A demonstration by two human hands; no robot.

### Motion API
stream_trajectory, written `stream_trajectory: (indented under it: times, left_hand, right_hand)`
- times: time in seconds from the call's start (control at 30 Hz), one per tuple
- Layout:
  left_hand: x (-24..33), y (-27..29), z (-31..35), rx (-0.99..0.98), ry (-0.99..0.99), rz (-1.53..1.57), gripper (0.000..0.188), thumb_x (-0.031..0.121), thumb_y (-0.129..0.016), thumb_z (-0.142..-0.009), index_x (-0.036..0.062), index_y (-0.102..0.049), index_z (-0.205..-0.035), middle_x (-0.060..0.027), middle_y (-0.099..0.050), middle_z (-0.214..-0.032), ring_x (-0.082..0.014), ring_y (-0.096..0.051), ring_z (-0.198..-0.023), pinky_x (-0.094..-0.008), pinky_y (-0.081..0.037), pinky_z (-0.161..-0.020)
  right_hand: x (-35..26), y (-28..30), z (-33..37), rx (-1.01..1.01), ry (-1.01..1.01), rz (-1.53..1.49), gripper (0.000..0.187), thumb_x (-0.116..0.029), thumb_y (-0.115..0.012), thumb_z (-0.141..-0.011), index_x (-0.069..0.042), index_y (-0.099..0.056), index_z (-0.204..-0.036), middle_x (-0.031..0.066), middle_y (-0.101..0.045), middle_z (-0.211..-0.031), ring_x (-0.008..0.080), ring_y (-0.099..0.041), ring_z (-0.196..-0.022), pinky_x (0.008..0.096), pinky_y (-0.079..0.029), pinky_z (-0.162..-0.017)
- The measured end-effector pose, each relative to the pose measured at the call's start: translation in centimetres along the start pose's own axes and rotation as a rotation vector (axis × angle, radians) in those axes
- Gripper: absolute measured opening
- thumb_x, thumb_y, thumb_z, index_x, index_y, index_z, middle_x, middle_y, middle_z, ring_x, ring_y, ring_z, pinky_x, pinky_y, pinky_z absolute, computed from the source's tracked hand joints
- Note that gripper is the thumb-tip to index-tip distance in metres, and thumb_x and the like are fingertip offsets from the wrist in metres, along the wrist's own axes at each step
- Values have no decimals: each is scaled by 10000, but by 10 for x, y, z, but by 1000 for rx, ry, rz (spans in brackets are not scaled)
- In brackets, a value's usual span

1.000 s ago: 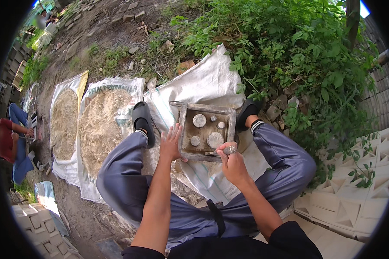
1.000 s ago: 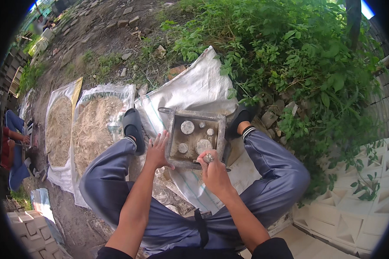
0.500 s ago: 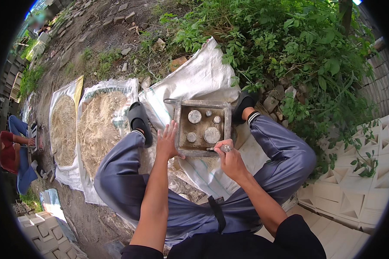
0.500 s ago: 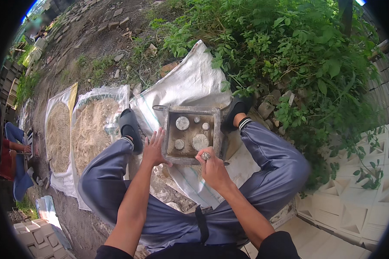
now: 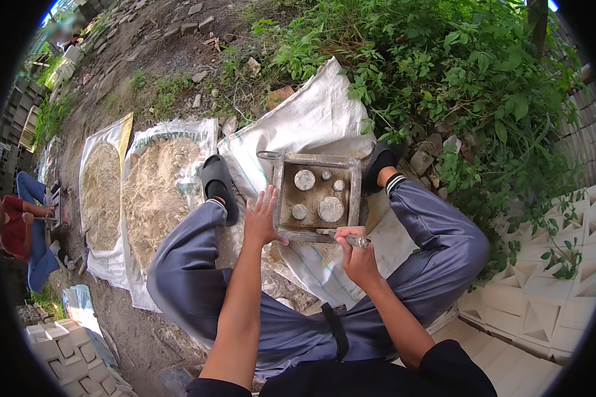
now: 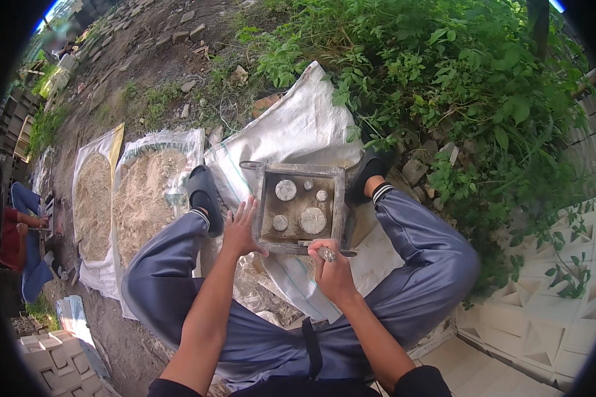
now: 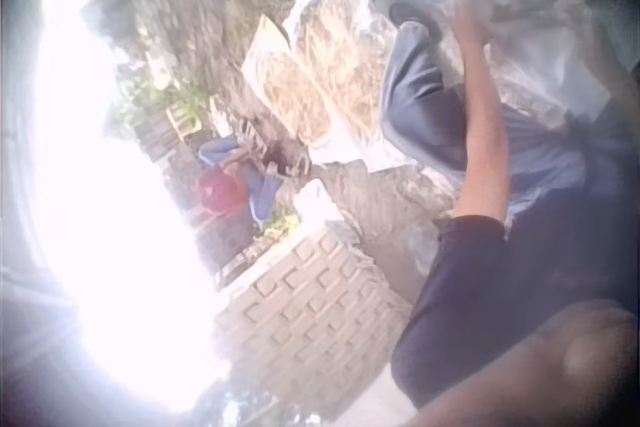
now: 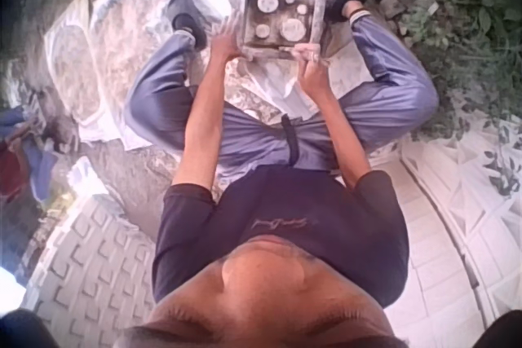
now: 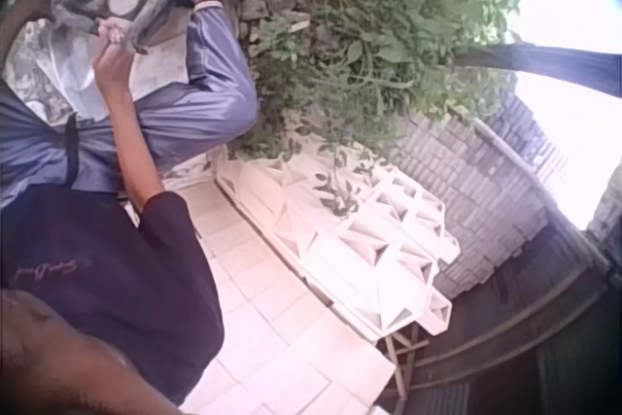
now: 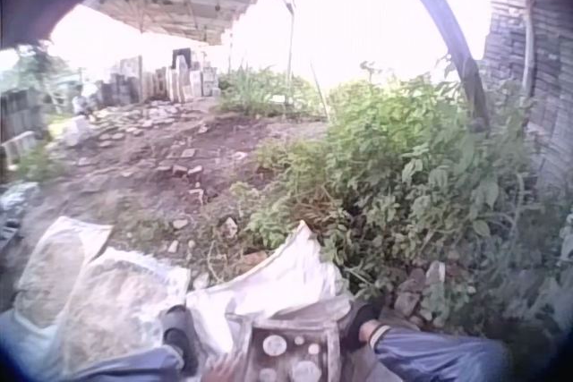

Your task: The person uses a metal rod to tamp down material inside a square mold, ensuring it is packed evenly before smoothing the surface by hand and with the tool.

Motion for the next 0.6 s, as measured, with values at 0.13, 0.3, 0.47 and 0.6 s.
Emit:
stream_trajectory:
  times: [0.13, 0.3, 0.47, 0.6]
  left_hand:
    - [-1, 2, 4, -64, 34, -4, 1550, 568, -880, -284, 158, -50, -1528, -43, -99, -1595, -270, -149, -1456, -540, -172, -1155]
    - [0, 0, 1, -15, 3, 22, 1543, 573, -880, -293, 162, -50, -1527, -44, -91, -1596, -269, -147, -1457, -537, -166, -1158]
    - [-6, -4, 5, -79, 54, 4, 1550, 572, -880, -290, 149, -48, -1527, -18, -65, -1600, -247, -126, -1463, -528, -159, -1162]
    - [0, -1, 3, -51, 29, 7, 1544, 563, -883, -302, 161, -35, -1528, -14, -63, -1600, -235, -129, -1463, -520, -160, -1165]
  right_hand:
    - [-11, -2, -12, -119, -104, -4, 127, -98, -553, -944, -50, -466, -1023, 147, -619, -896, 357, -646, -795, 406, -503, -682]
    - [3, -20, -7, -44, -49, -35, 127, -98, -566, -935, -53, -476, -1012, 139, -631, -878, 380, -634, -791, 409, -493, -671]
    - [-28, -16, -18, -145, -130, -28, 114, -93, -571, -930, -50, -486, -993, 145, -627, -900, 371, -636, -789, 398, -494, -679]
    - [-10, -31, -10, -62, 34, -78, 115, -101, -564, -937, -53, -487, -1008, 149, -622, -891, 368, -630, -769, 407, -487, -667]
Point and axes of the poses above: each hand's wrist, its own z-axis away from the middle knuckle, its own y-axis out of the back of the hand, x = y × z, the point moved 1 cm from there along -z, towards the middle knuckle
